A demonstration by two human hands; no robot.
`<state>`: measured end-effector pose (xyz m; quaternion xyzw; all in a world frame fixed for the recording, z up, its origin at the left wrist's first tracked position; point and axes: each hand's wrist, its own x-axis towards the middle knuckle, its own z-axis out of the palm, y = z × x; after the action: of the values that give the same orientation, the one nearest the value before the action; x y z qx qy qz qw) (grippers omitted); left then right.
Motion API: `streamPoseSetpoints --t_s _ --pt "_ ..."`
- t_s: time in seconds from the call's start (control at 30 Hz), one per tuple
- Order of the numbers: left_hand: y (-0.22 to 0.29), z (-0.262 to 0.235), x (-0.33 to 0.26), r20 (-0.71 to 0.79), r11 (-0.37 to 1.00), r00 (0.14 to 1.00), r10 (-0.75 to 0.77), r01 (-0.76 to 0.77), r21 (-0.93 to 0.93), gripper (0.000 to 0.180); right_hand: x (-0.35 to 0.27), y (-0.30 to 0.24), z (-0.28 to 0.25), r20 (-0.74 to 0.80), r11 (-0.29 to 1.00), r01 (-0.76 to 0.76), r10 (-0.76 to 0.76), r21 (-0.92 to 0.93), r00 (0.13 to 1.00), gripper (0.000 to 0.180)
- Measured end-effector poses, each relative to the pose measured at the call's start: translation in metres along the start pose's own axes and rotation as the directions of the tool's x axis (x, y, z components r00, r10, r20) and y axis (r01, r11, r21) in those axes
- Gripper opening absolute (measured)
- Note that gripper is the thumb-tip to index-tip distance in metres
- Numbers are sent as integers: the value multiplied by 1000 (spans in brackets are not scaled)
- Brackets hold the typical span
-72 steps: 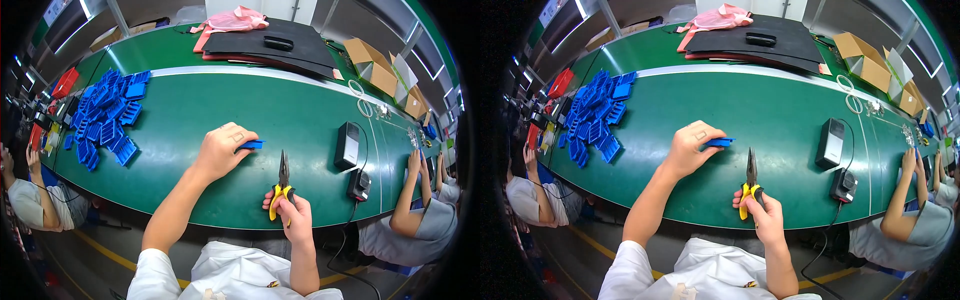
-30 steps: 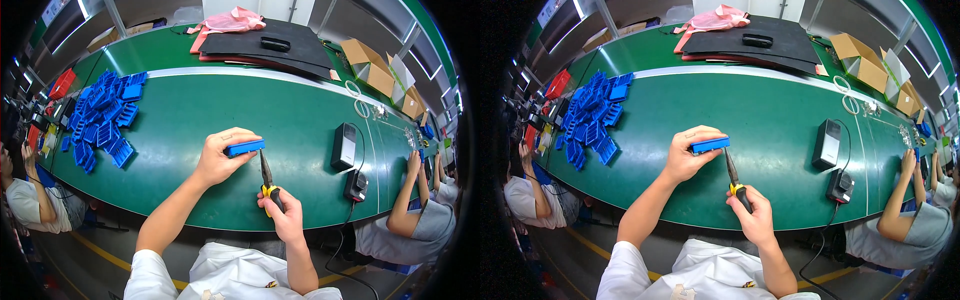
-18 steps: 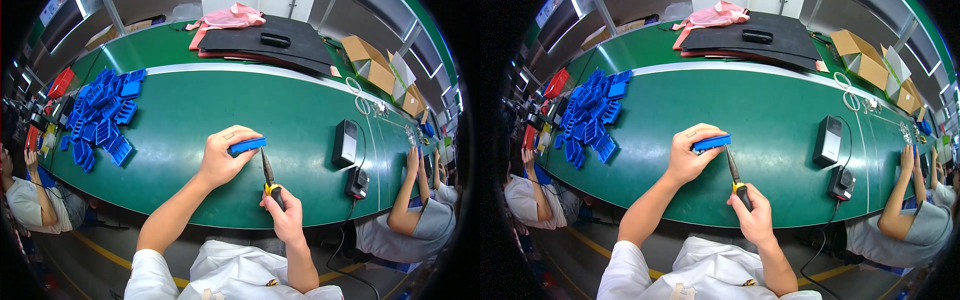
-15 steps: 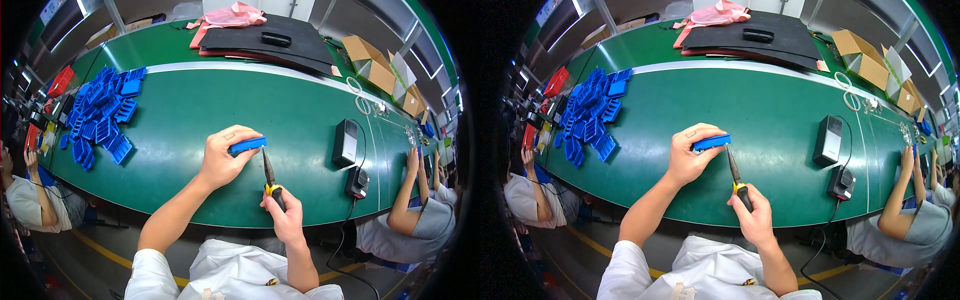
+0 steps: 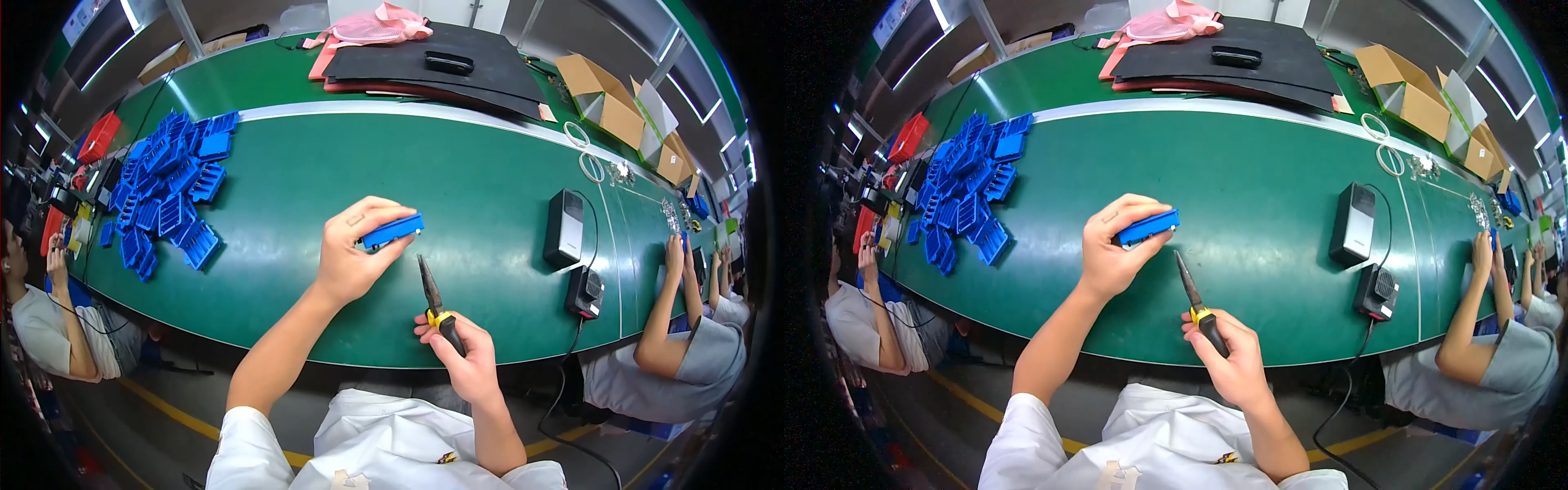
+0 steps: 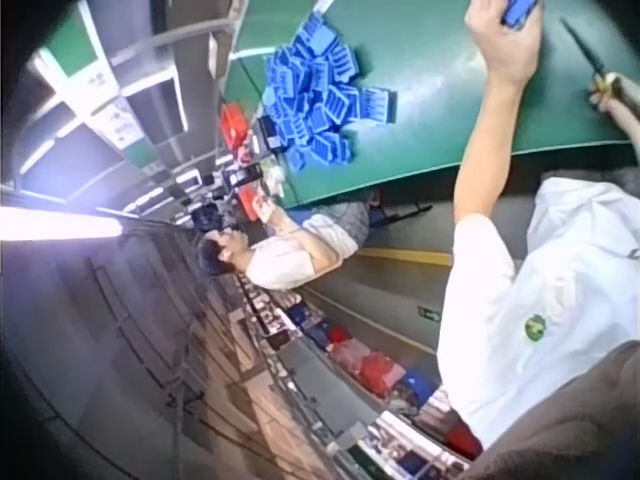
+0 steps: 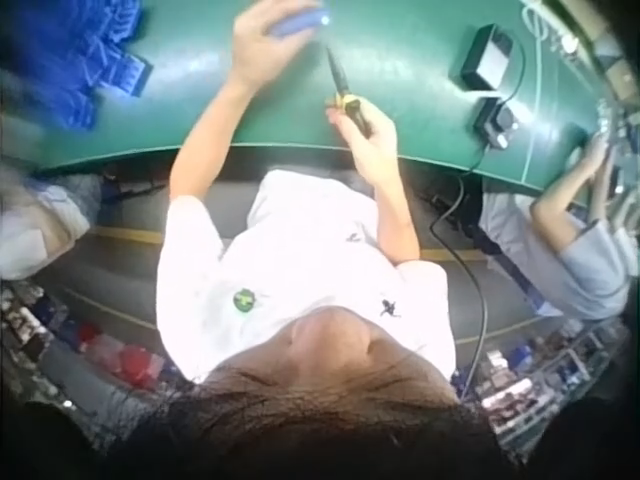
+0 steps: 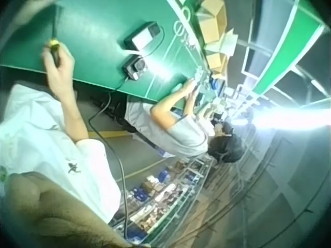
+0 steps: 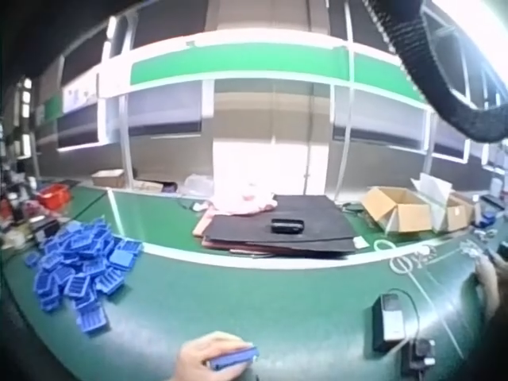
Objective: Using pliers to assemble or trim blue plastic components on a factory assembly line.
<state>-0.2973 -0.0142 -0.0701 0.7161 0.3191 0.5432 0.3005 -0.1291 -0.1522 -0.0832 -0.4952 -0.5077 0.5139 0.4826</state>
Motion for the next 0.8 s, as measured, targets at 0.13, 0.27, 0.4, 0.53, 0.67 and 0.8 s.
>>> streamPoseSetpoints --t_s 0.13,0.27,0.4,0.53,0.67,0.8 --pt "1 1 0 20 1000 999 -26 26 -18 27 1 1 -3 -52 999 -22 24 50 998 10" --pt "2 2 -2 73 1000 997 16 -16 -5 30 3 2 -1 -14 1000 14 -14 12 1000 9" --pt "-2 5 -3 99 998 993 56 -56 1 34 6 1 2 8 999 37 -36 -28 999 9" --pt "-5 6 -4 107 995 990 93 -95 9 35 7 2 4 5 998 44 -44 -34 999 9" --pt "-4 5 -3 106 993 988 112 -115 20 35 7 2 3 12 998 30 -29 -51 999 9" --pt "-6 5 -5 109 989 986 130 -137 59 37 7 1 1 14 995 7 -6 -98 1000 10"
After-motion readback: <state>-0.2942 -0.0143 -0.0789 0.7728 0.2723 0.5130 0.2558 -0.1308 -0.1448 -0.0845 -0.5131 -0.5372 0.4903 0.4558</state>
